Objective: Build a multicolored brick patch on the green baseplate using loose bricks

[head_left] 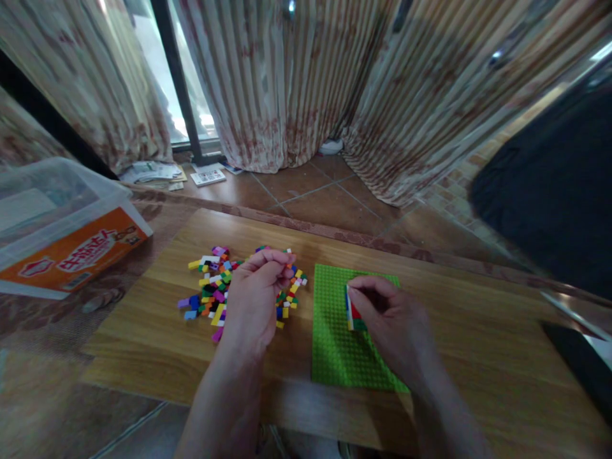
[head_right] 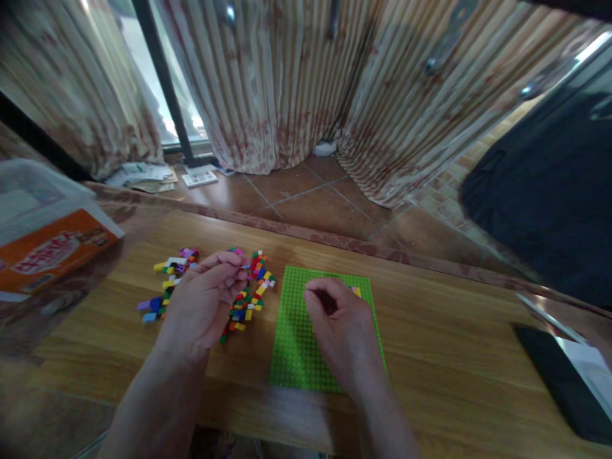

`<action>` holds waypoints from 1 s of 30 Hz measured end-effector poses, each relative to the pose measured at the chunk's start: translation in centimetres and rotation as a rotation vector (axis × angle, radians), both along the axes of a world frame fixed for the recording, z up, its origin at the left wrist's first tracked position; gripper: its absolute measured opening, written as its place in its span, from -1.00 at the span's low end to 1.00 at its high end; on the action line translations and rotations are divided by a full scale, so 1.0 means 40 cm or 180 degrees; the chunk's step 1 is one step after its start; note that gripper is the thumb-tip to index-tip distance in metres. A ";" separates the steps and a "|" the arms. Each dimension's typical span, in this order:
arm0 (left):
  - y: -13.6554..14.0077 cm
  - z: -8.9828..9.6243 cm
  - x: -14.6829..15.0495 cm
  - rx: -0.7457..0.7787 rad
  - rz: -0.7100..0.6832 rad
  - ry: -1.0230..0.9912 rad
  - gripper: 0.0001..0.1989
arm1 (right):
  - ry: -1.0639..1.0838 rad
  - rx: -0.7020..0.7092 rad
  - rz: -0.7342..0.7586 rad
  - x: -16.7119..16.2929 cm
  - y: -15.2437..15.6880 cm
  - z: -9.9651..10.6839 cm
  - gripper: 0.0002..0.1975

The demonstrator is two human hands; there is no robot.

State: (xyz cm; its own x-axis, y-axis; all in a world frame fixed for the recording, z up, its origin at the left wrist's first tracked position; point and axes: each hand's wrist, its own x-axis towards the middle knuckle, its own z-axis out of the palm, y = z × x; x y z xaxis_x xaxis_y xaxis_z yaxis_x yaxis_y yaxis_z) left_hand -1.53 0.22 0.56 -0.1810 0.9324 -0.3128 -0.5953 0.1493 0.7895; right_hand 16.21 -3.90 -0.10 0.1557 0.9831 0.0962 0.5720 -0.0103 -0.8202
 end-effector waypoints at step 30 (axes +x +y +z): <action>-0.019 -0.035 0.129 -0.0090 -0.0658 0.0360 -0.93 | 0.1203 -0.0355 -0.0473 0.212 -0.003 -0.085 -0.81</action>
State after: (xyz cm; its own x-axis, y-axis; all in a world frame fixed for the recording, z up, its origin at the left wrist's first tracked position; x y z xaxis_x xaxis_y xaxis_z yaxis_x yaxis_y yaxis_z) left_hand 3.61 -0.55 -0.85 -0.0225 0.9444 -0.3279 -0.4577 0.2819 0.8432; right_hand 24.69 -4.02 -3.52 0.3007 0.9484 -0.1006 0.2165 -0.1706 -0.9613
